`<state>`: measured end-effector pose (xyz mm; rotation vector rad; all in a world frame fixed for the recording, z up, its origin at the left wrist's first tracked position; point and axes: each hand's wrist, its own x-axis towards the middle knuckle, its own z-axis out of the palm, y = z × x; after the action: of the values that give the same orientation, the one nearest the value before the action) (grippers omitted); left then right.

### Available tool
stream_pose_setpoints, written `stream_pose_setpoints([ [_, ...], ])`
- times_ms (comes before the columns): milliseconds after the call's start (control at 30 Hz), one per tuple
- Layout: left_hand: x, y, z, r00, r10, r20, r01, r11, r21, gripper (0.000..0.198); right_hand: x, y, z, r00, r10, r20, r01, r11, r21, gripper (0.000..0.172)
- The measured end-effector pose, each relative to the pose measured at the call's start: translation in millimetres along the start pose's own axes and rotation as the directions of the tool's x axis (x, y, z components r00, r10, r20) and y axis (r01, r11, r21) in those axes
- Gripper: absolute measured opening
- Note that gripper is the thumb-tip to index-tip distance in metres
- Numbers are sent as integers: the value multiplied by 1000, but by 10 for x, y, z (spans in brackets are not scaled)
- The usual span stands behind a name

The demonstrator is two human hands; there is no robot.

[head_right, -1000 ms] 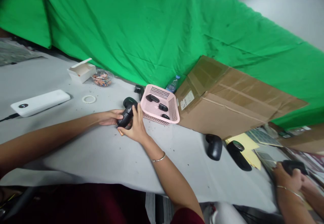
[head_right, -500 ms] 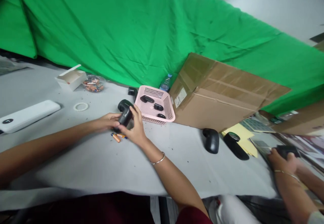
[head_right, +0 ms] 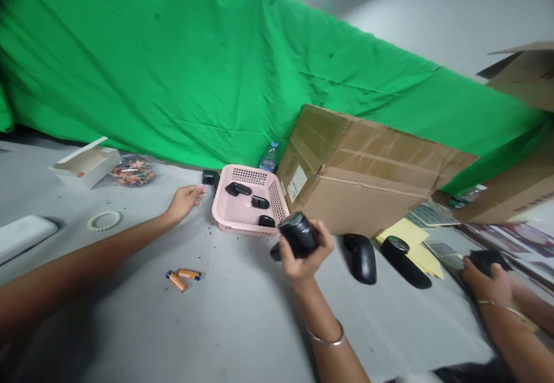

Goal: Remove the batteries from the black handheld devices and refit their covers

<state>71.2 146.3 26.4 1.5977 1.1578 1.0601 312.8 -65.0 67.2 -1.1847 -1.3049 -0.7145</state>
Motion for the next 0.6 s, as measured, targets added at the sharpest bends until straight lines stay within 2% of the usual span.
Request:
stream_pose_setpoints([
  [100, 434, 15, 149, 997, -69, -31, 73, 988, 138, 28, 180, 465, -200, 973, 229, -29, -229, 943, -242, 75],
  [167, 652, 78, 246, 993, -117, -36, 122, 967, 223, 20, 224, 727, -303, 897, 443, -5, -408, 822, -397, 69],
  [233, 812, 141, 320, 987, -159, -37, 163, 942, 292, 22, 211, 904, -362, 788, 614, 38, -486, 660, -573, 64],
  [300, 922, 176, 358, 978, -206, -24, 201, 919, 338, 25, 172, 986, -378, 703, 706, 85, -439, 525, -730, 61],
  [367, 987, 175, 351, 968, -251, -13, 239, 903, 357, 22, 133, 1001, -367, 651, 750, 116, -357, 438, -825, 60],
  [500, 994, 119, 197, 953, -292, -81, 302, 909, 287, 16, 88, 989, -339, 614, 781, 112, -290, 356, -888, 62],
  [600, 886, 89, -6, 933, -342, -112, 354, 928, 117, 16, 58, 1041, -347, 592, 800, 97, -277, 314, -908, 65],
])
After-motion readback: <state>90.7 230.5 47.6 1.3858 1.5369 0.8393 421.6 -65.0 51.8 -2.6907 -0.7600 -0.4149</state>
